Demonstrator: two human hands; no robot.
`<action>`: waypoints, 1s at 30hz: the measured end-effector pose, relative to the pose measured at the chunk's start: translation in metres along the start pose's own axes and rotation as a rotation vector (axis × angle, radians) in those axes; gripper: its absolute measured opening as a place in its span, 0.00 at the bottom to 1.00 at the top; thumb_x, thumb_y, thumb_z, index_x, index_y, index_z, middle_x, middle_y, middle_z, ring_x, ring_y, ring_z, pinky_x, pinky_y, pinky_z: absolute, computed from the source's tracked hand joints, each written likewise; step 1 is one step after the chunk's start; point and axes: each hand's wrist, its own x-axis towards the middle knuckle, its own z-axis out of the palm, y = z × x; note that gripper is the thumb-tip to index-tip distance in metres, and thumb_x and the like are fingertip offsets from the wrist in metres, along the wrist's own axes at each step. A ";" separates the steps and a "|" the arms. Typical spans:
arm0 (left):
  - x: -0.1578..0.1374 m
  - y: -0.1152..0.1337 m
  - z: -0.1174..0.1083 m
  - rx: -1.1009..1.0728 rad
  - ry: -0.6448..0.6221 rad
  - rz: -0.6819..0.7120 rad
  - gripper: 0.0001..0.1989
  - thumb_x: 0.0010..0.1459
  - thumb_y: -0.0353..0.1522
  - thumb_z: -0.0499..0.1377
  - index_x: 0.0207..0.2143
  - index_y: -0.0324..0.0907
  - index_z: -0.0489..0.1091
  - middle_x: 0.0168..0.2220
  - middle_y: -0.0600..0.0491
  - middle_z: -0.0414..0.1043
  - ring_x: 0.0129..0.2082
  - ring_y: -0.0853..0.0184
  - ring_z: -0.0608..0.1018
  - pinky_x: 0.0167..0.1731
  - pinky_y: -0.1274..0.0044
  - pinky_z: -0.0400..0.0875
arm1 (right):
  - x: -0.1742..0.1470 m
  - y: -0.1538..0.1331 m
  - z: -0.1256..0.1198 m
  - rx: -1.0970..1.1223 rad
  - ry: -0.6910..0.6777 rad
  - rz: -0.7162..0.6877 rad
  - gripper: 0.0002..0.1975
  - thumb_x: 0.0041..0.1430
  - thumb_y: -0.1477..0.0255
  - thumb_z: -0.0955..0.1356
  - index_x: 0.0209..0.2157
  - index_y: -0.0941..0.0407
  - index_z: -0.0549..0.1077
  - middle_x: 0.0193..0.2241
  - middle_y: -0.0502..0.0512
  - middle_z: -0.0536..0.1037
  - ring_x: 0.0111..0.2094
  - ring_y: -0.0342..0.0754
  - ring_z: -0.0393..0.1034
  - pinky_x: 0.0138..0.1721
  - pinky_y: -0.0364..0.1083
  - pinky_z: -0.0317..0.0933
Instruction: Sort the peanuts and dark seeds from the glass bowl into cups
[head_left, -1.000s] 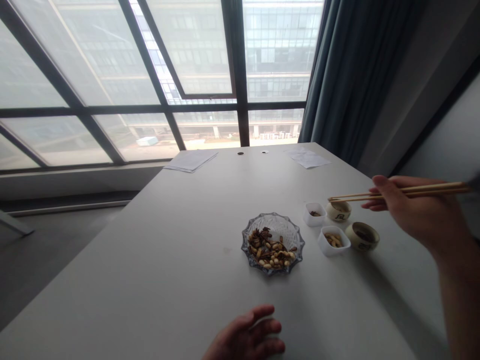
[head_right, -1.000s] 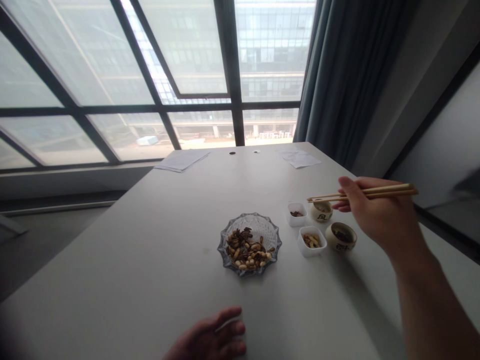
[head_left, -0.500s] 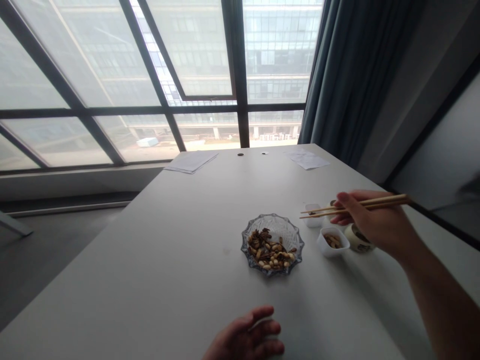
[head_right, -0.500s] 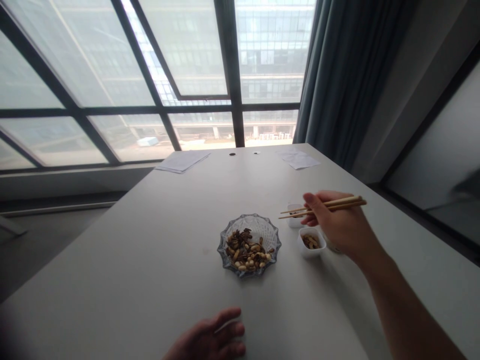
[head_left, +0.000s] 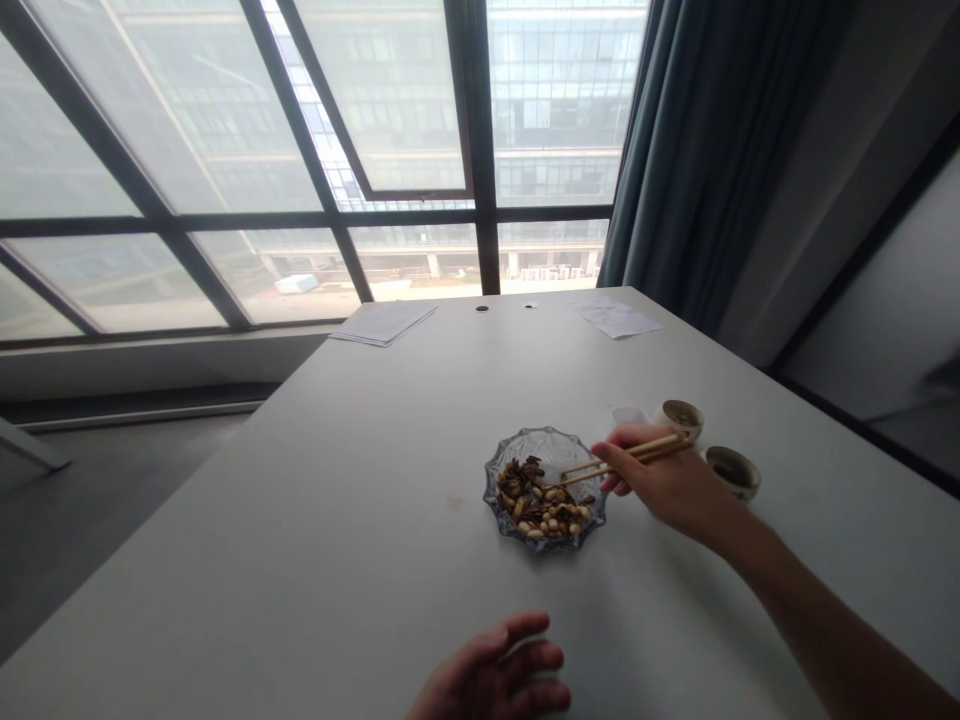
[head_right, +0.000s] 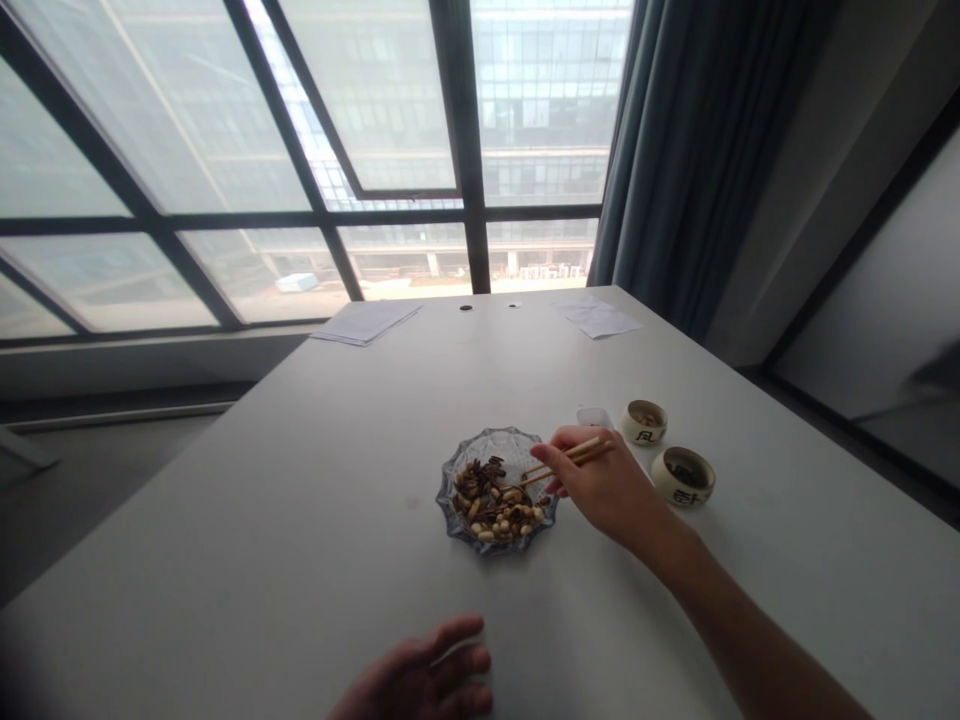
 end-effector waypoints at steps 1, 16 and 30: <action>0.000 0.000 0.000 -0.001 0.000 -0.003 0.17 0.57 0.36 0.61 0.48 0.43 0.77 0.44 0.53 0.83 0.46 0.61 0.80 0.52 0.71 0.61 | -0.001 0.000 0.000 -0.017 0.007 0.000 0.20 0.63 0.54 0.68 0.27 0.54 0.74 0.21 0.52 0.80 0.26 0.50 0.79 0.25 0.43 0.70; 0.000 0.000 0.002 -0.004 -0.006 0.007 0.18 0.56 0.37 0.62 0.48 0.43 0.77 0.44 0.53 0.83 0.46 0.60 0.80 0.53 0.70 0.61 | -0.002 0.004 0.003 -0.147 0.105 -0.089 0.21 0.67 0.56 0.65 0.26 0.54 0.76 0.20 0.51 0.80 0.23 0.48 0.78 0.25 0.43 0.65; 0.003 0.001 -0.002 0.019 -0.016 0.009 0.18 0.55 0.37 0.62 0.48 0.43 0.78 0.44 0.53 0.83 0.45 0.61 0.81 0.53 0.70 0.62 | -0.004 0.003 0.007 -0.130 0.056 -0.080 0.21 0.66 0.57 0.66 0.23 0.53 0.71 0.20 0.50 0.78 0.25 0.47 0.77 0.26 0.42 0.64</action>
